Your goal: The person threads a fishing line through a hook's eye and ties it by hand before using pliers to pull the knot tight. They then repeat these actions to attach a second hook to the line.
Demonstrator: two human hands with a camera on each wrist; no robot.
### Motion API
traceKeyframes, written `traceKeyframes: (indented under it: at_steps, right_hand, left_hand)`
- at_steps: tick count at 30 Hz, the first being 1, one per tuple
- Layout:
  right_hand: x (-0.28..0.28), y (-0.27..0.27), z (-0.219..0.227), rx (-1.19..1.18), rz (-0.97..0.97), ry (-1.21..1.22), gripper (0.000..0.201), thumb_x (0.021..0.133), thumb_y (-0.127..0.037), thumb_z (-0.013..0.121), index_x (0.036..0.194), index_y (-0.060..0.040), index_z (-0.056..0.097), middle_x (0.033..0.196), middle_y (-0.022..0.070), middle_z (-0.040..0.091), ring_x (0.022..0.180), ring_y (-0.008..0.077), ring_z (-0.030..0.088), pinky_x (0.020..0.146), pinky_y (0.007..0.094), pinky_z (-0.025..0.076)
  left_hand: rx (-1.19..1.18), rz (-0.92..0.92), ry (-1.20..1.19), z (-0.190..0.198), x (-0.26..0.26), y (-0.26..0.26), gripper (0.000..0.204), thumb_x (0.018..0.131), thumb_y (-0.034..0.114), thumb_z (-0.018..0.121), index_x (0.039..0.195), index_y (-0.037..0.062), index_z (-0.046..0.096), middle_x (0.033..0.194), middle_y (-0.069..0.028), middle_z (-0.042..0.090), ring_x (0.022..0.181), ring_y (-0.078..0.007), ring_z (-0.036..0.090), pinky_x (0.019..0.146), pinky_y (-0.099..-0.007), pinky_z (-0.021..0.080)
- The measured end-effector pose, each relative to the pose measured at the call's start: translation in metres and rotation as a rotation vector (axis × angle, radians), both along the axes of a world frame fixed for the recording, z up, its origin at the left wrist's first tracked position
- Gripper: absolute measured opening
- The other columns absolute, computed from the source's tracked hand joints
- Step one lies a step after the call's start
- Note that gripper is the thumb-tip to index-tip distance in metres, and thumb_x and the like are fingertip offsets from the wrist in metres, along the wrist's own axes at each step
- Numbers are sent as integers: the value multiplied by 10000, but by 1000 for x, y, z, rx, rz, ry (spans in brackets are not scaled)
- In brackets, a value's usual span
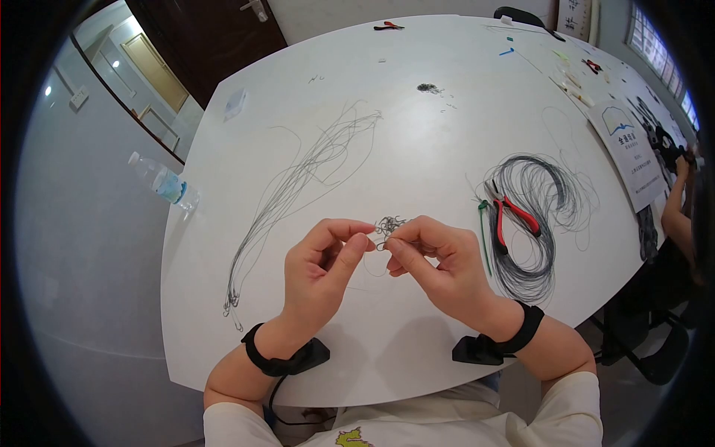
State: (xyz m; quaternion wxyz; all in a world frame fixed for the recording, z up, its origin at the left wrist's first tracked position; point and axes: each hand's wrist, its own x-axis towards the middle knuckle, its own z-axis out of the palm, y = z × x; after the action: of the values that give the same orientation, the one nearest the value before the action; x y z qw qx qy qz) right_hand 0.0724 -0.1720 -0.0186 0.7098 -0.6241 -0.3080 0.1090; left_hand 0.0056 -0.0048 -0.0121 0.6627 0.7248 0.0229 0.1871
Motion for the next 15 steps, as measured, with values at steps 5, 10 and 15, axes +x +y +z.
traceKeyframes:
  at_steps: [5,10,15]
  right_hand:
    - [2,0,-1,-14,1,-58,71,935,-30,612,916,28,648,756,60,671,691,95,655,630,223,512]
    - [1,0,-2,-56,-20,-154,55,923,-21,619,915,29,643,751,70,666,678,109,652,624,233,515]
    - [2,0,-4,-83,-25,-197,59,922,-31,629,929,27,640,760,74,669,672,118,655,623,237,515]
  left_hand:
    - [442,24,-135,7,0,4,116,864,42,712,980,49,710,785,18,669,544,-9,359,483,-187,274]
    - [519,49,-128,10,-3,5,39,848,62,731,873,39,712,746,15,652,507,-30,338,462,-208,255]
    - [365,3,42,8,-3,6,68,852,89,729,863,35,689,650,42,559,518,-26,328,469,-214,253]
